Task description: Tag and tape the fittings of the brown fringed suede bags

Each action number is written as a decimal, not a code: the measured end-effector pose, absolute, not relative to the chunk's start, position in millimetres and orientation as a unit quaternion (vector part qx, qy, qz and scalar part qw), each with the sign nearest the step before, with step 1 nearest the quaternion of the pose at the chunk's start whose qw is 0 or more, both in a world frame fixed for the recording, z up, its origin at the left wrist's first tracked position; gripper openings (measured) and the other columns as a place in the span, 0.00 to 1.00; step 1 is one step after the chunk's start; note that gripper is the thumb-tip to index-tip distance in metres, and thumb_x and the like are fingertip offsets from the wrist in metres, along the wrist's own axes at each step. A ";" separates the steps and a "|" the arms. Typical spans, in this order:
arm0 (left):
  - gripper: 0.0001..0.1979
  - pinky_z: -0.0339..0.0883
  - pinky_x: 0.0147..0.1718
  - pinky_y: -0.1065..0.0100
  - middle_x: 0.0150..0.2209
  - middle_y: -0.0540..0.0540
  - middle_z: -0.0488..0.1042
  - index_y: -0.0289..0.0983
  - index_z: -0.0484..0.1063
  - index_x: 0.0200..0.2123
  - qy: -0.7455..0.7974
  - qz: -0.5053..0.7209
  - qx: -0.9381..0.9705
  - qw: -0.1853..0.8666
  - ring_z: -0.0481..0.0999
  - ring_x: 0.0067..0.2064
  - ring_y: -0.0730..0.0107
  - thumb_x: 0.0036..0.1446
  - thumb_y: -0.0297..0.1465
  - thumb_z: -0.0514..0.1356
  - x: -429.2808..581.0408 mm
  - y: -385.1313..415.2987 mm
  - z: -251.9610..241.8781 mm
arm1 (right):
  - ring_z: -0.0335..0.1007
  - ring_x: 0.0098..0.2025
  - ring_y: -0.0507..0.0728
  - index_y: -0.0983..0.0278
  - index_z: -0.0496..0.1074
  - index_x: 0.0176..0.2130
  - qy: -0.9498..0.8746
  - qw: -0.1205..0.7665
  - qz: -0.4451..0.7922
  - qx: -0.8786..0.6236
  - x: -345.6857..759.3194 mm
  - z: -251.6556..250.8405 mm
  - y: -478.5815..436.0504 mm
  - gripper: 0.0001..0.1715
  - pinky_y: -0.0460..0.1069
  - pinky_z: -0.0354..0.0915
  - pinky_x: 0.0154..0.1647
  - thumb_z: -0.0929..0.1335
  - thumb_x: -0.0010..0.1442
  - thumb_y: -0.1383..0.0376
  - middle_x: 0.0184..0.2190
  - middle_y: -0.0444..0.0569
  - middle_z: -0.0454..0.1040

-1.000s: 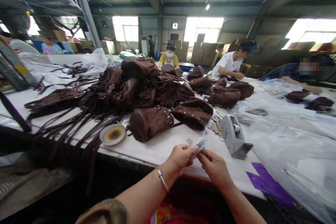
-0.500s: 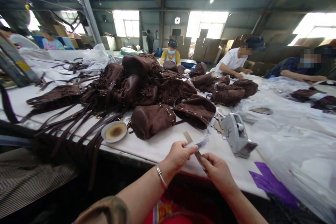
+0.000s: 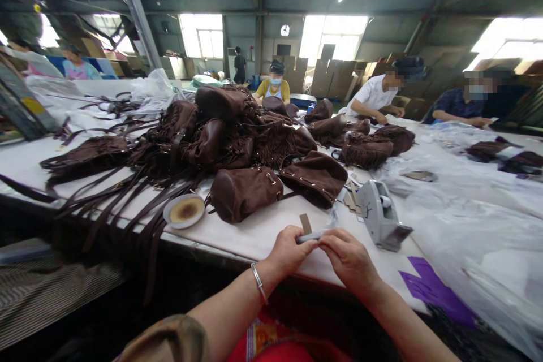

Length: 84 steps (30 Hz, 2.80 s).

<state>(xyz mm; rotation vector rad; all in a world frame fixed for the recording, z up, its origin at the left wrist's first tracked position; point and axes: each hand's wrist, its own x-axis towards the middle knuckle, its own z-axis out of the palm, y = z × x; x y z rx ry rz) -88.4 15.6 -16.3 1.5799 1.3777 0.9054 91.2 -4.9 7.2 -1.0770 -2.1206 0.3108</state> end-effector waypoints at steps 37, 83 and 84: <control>0.15 0.59 0.26 0.72 0.27 0.48 0.76 0.32 0.79 0.33 0.478 0.339 0.646 0.488 0.69 0.28 0.72 0.56 0.37 0.57 -94.0 14.6 -34.2 | 0.68 0.37 0.56 0.63 0.74 0.33 -0.901 0.195 0.044 -0.386 87.4 25.3 33.4 0.11 0.50 0.60 0.41 0.64 0.66 0.66 0.33 0.49 0.73; 0.17 0.57 0.28 0.68 0.30 0.42 0.78 0.35 0.76 0.31 0.484 0.201 0.770 0.363 0.69 0.29 0.66 0.59 0.41 0.54 -91.9 25.2 -24.7 | 0.59 0.35 0.61 0.64 0.71 0.28 -0.903 0.098 -0.171 -0.381 74.3 9.1 22.8 0.08 0.55 0.52 0.37 0.67 0.58 0.74 0.30 0.53 0.69; 0.17 0.57 0.27 0.68 0.30 0.42 0.78 0.34 0.76 0.31 0.487 0.202 0.768 0.363 0.69 0.29 0.66 0.59 0.41 0.55 -91.1 25.2 -24.6 | 0.58 0.35 0.61 0.64 0.71 0.28 -0.901 0.101 -0.182 -0.381 73.9 8.0 21.0 0.09 0.55 0.51 0.37 0.67 0.58 0.74 0.30 0.53 0.69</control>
